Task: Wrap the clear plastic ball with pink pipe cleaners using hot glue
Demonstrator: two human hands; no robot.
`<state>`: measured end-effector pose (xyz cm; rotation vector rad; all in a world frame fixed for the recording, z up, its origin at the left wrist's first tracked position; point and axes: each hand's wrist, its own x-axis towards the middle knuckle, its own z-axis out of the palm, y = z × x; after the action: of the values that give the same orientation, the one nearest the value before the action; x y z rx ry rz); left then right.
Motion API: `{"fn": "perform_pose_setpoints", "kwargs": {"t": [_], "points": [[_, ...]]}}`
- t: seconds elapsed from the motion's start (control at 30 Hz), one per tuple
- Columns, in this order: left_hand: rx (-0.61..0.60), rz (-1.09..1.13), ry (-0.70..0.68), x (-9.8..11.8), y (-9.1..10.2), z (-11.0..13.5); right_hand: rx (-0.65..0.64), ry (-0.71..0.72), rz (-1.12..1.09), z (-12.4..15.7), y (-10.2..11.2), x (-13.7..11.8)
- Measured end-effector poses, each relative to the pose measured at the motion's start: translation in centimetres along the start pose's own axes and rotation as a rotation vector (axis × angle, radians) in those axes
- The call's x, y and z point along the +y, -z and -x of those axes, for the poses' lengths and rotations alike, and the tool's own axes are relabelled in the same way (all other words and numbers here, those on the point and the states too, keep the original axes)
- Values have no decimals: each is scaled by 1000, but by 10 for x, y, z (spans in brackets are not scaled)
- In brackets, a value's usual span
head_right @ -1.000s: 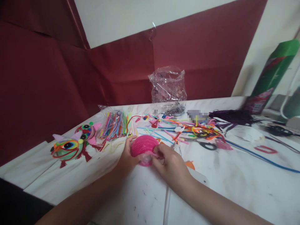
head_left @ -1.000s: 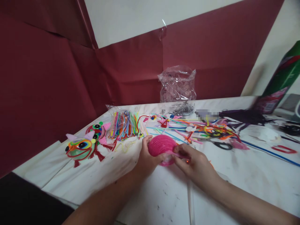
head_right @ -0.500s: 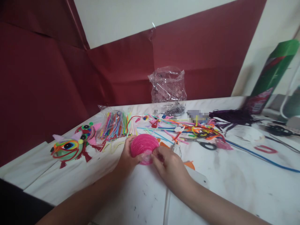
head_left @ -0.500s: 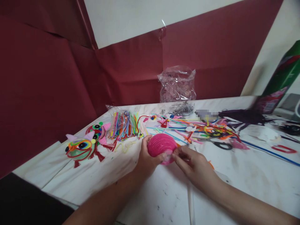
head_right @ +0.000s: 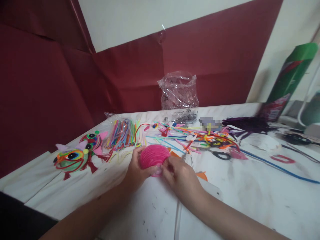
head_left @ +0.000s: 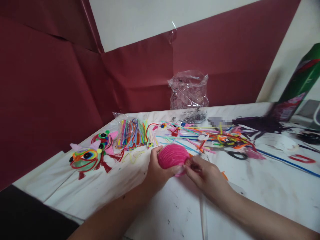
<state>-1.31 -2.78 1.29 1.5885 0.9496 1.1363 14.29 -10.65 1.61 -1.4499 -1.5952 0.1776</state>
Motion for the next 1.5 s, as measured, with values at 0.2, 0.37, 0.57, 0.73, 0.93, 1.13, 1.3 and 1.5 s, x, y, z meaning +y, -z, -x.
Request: {"fn": "perform_pose_setpoints", "kwargs": {"t": [0.2,0.37,0.57,0.73,0.93,1.13,1.3,1.5], "points": [[27,4,-5,6,0,-2,5,22,-26,0,-2,-1],[88,61,4,9,0,-4,7,-13,-95,-1,0,-2],[101,80,51,9,0,-4,-29,-67,-130,0,-1,-4],[90,67,30,7,-2,-3,-40,-77,-134,0,-1,-3],[15,84,36,1,-2,-5,-55,-67,-92,-1,-1,1],[-8,61,77,0,-1,-7,-68,-39,-19,-3,1,5],[-33,110,157,-2,-2,-9,-93,-11,-16,-7,4,6],[-13,191,163,-3,-5,-10,16,274,163,-12,16,4]]}}
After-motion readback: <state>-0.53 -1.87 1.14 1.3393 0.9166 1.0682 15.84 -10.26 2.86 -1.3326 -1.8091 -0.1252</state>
